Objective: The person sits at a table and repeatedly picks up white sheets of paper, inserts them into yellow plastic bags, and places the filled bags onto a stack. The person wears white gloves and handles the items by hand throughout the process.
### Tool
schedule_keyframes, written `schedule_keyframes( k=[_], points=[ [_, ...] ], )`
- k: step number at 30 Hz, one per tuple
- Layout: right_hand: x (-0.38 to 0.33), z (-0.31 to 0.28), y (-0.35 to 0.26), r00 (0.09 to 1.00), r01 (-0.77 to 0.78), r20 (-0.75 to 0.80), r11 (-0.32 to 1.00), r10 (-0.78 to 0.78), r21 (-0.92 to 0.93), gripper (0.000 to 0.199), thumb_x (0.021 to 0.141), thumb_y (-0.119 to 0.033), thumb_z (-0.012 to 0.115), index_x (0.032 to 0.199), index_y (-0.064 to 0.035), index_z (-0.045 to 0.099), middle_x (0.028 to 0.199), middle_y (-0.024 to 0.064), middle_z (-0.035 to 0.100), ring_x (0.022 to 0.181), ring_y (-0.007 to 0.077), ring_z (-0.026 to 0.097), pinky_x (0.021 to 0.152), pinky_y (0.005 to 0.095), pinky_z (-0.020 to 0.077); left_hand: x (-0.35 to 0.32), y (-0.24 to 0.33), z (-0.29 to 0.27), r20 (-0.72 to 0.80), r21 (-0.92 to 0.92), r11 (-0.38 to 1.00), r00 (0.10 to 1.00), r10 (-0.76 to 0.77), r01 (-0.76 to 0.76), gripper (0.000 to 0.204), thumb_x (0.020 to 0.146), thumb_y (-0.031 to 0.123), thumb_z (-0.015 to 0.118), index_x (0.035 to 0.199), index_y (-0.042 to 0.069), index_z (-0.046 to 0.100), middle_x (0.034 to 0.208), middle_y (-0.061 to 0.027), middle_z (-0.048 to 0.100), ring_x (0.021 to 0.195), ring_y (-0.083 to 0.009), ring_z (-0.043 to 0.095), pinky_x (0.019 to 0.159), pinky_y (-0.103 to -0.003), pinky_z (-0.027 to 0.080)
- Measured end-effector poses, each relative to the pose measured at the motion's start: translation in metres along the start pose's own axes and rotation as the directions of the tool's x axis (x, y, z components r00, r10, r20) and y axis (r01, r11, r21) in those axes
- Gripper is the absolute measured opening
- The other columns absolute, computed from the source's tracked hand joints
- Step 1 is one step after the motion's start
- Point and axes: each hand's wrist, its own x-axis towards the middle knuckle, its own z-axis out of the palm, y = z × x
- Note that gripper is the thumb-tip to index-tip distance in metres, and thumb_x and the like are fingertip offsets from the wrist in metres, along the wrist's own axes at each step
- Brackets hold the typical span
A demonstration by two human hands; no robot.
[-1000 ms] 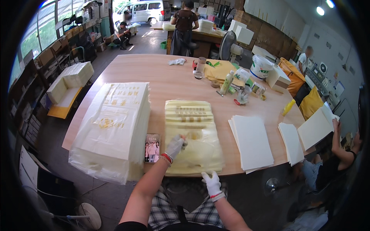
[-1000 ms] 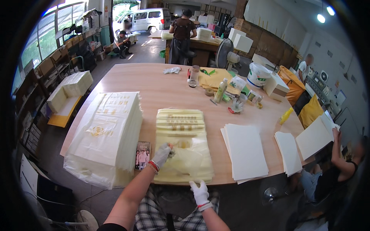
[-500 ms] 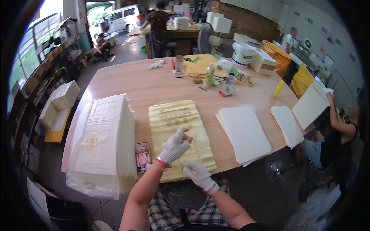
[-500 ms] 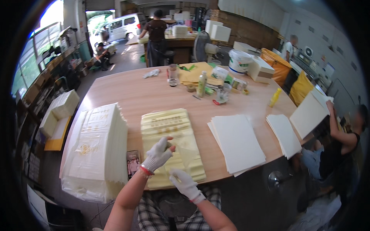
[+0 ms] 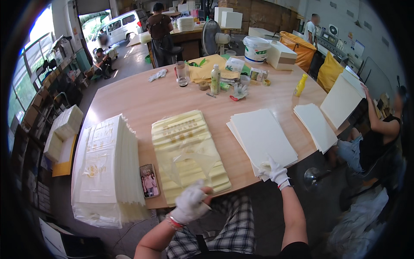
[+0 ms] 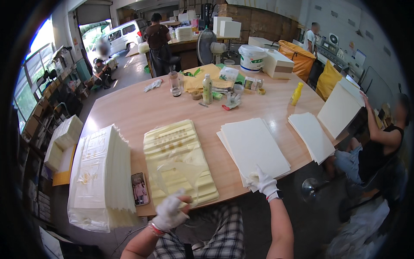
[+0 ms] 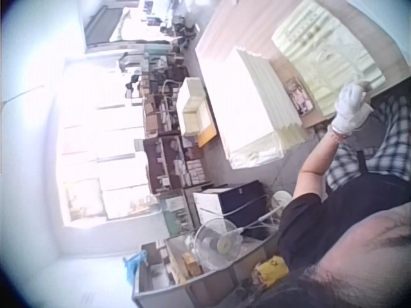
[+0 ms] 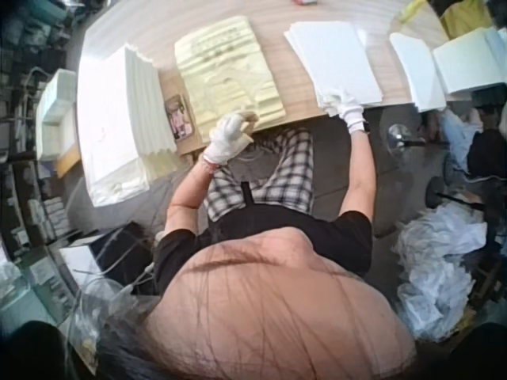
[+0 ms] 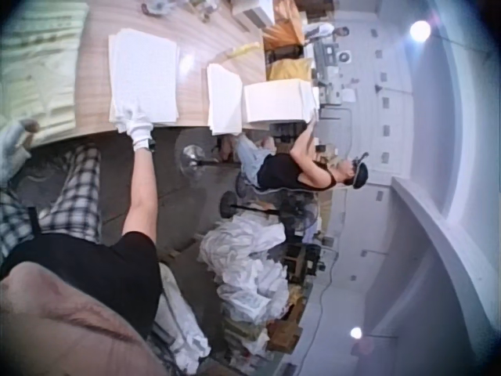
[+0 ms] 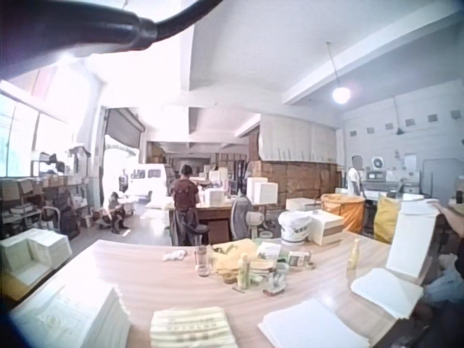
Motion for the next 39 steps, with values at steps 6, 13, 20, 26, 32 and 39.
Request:
schedule_keyframes(
  k=[6, 13, 20, 26, 32, 39],
  points=[
    [-0.007, -0.002, -0.036, 0.934, -0.055, -0.35, 0.945, -0.065, -0.323, 0.02, 0.085, -0.03, 0.057, 0.092, -0.0109, 0.058, 0.078, 0.012, 0.064, 0.067, 0.037, 0.06, 0.054, 0.0468, 0.0467, -0.018, 0.039, 0.103, 0.774, -0.355, 0.65, 0.601, -0.198, 0.672, 0.03, 0.087, 0.027, 0.059, 0.108, 0.007, 0.057, 0.099, -0.0104, 0.063, 0.097, -0.0225, 0.059, 0.085, -0.034, 0.044],
    [-0.111, -0.016, -0.148, 0.822, 0.568, -0.028, 0.817, -0.568, 0.097, 0.016, 0.084, -0.026, 0.057, 0.09, -0.0115, 0.061, 0.078, 0.0086, 0.058, 0.069, 0.0274, 0.058, 0.06, 0.0366, 0.0488, -0.024, 0.012, 0.135, 0.935, -0.264, -0.348, 0.15, -0.321, 0.899, 0.055, 0.081, 0.017, 0.055, 0.132, 0.004, 0.038, 0.129, -0.0103, 0.046, 0.117, -0.0201, 0.044, 0.102, -0.035, 0.033],
    [-0.135, 0.061, -0.043, 0.926, -0.305, 0.237, 0.21, 0.295, 0.929, 0.031, 0.094, -0.029, 0.043, 0.106, -0.0043, 0.057, 0.091, 0.0086, 0.061, 0.08, 0.0223, 0.061, 0.073, 0.034, 0.0526, -0.025, 0.018, 0.048, 0.846, -0.174, 0.51, 0.393, -0.361, 0.842, 0.06, 0.077, 0.02, 0.052, 0.131, 0.0, 0.036, 0.113, -0.0143, 0.057, 0.104, -0.0215, 0.055, 0.088, -0.03, 0.043],
    [-0.143, 0.112, -0.13, 0.954, -0.095, 0.017, 0.248, 0.299, 0.964, 0.041, 0.089, -0.023, 0.054, 0.121, 0.0019, 0.045, 0.11, 0.0124, 0.055, 0.098, 0.0191, 0.054, 0.083, 0.0331, 0.0458, -0.101, 0.057, 0.107, 0.416, 0.274, 0.956, 0.884, -0.215, 0.103, 0.075, 0.071, 0.03, 0.058, 0.13, -0.01, 0.032, 0.133, -0.0353, 0.029, 0.122, -0.0506, 0.031, 0.1, -0.058, 0.024],
    [-0.134, 0.052, -0.168, 0.96, 0.14, -0.273, 0.751, 0.056, 0.646, 0.032, 0.08, -0.007, 0.058, 0.109, 0.0032, 0.053, 0.1, 0.0141, 0.061, 0.086, 0.0215, 0.061, 0.075, 0.0321, 0.0491, -0.018, -0.023, 0.029, -0.02, 0.216, 0.951, 0.975, -0.223, 0.222, 0.06, 0.067, 0.023, 0.069, 0.122, 0.008, 0.051, 0.138, -0.0269, 0.031, 0.126, -0.0405, 0.034, 0.099, -0.049, 0.033],
    [-0.121, 0.027, -0.194, 0.962, 0.236, 0.155, 0.969, -0.224, -0.066, 0.034, 0.077, -0.027, 0.061, 0.108, -0.0119, 0.06, 0.1, 0.0145, 0.063, 0.079, 0.0364, 0.062, 0.066, 0.0425, 0.0506, 0.057, -0.112, -0.026, 0.377, -0.064, 0.656, 0.626, -0.682, 0.752, 0.054, 0.071, 0.025, 0.065, 0.12, 0.01, 0.048, 0.131, -0.031, 0.037, 0.113, -0.0445, 0.046, 0.081, -0.048, 0.048]
  ],
)
